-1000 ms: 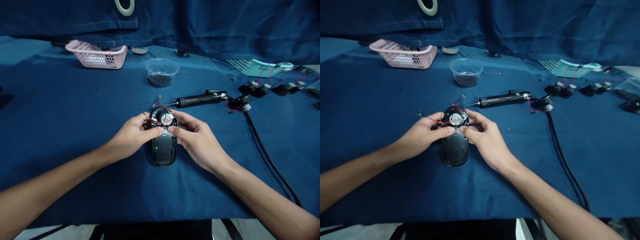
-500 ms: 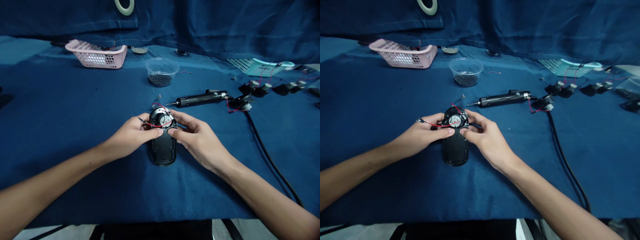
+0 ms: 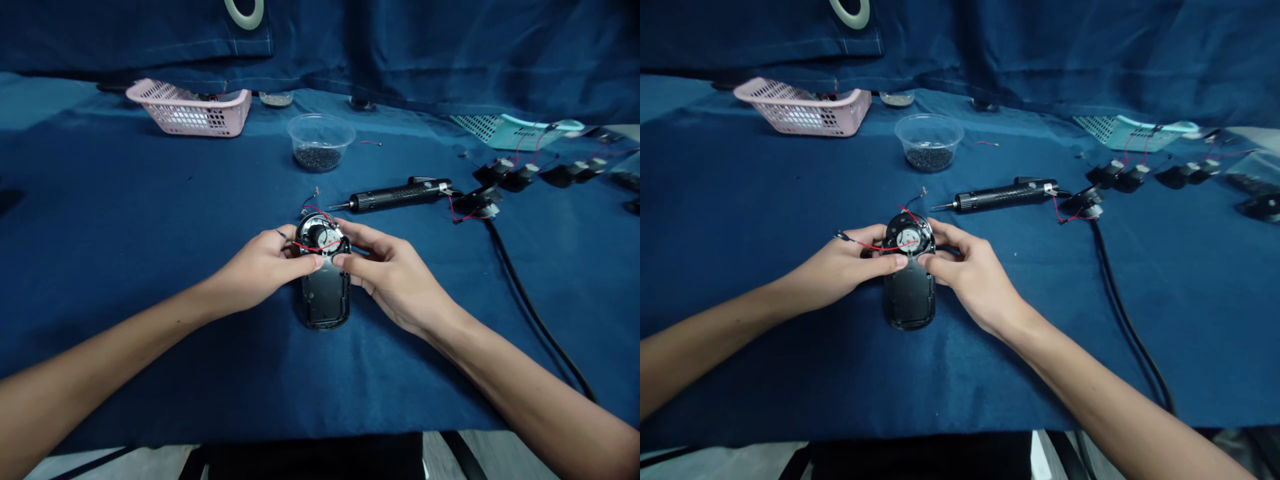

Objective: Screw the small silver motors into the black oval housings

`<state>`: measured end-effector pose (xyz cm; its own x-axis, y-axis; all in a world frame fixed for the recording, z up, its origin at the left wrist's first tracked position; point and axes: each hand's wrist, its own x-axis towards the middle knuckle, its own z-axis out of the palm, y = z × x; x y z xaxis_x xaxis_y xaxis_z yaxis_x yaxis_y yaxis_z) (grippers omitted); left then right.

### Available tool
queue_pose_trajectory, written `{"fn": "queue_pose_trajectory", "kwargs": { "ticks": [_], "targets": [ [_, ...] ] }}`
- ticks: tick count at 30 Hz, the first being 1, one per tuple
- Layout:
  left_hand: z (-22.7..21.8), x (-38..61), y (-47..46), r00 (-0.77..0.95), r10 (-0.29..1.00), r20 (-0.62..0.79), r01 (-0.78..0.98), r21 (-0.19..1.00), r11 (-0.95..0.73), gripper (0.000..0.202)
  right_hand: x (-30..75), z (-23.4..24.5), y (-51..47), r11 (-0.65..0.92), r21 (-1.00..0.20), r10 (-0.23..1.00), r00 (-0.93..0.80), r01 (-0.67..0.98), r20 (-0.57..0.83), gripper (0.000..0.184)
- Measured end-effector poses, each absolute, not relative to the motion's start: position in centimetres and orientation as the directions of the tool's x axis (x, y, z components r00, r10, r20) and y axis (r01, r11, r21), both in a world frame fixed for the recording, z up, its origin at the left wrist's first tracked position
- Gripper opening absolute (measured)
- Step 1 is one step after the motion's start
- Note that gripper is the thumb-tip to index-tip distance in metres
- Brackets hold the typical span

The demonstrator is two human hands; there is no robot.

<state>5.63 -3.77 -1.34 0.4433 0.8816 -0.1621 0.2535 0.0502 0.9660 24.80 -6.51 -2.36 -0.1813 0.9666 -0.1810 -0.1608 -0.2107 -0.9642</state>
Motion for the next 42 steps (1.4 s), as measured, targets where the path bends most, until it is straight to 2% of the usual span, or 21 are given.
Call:
{"fn": "queue_pose_trajectory", "kwargs": {
  "ticks": [19,24,27,29,30,32,33,35,38,40,42],
  "targets": [
    [-1.2,5.8,-3.6,0.483,0.865,-0.140,0.199,0.979,0.047,0.034,25.0,-2.3,-6.3,-0.262,-0.944,0.957,-0.182,-0.203,-0.226,0.061],
    [-1.2,5.7,-3.8,0.463,0.877,-0.127,0.317,0.948,-0.030,0.036,24.7,-1.9,-6.4,-0.296,-0.926,0.950,-0.170,-0.234,-0.261,0.061],
    [-0.8,4.6,-3.5,0.467,0.871,-0.154,0.555,0.817,-0.154,0.039,24.7,-1.2,-6.5,-0.343,-0.912,0.936,-0.159,-0.224,-0.313,0.060],
    [-0.5,3.4,-2.8,0.478,0.862,-0.169,0.730,0.623,-0.282,0.042,24.9,-0.7,-6.6,-0.382,-0.903,0.921,-0.156,-0.195,-0.356,0.055],
    [-0.3,2.8,-2.4,0.491,0.855,-0.168,0.777,0.529,-0.342,0.045,25.1,-0.5,-6.6,-0.402,-0.898,0.912,-0.163,-0.176,-0.376,0.052],
    [0.0,1.6,-1.5,0.519,0.832,-0.198,0.802,0.449,-0.394,0.049,25.3,-0.2,-6.5,-0.439,-0.888,0.892,-0.187,-0.137,-0.412,0.049],
    [0.1,1.2,-1.2,0.514,0.841,-0.169,0.803,0.439,-0.402,0.052,25.4,-0.1,-6.5,-0.453,-0.884,0.882,-0.201,-0.117,-0.425,0.048],
    [0.3,0.9,-0.9,0.510,0.860,-0.014,0.753,0.490,-0.438,0.059,25.6,-0.1,-6.4,-0.468,-0.882,0.869,-0.216,-0.062,-0.445,0.050],
    [0.4,1.5,-1.4,0.634,0.748,0.196,0.502,0.632,-0.591,0.062,25.9,-0.2,-6.3,-0.434,-0.900,0.875,-0.224,0.030,-0.429,0.061],
    [0.3,2.2,-2.1,0.750,0.638,0.174,0.391,0.661,-0.640,0.058,26.1,-0.2,-6.2,-0.382,-0.922,0.890,-0.243,0.069,-0.387,0.067],
    [0.1,2.7,-2.5,0.804,0.589,0.084,0.408,0.642,-0.648,0.055,26.3,-0.2,-6.1,-0.337,-0.934,0.890,-0.283,0.123,-0.358,0.064]
  ]
}}
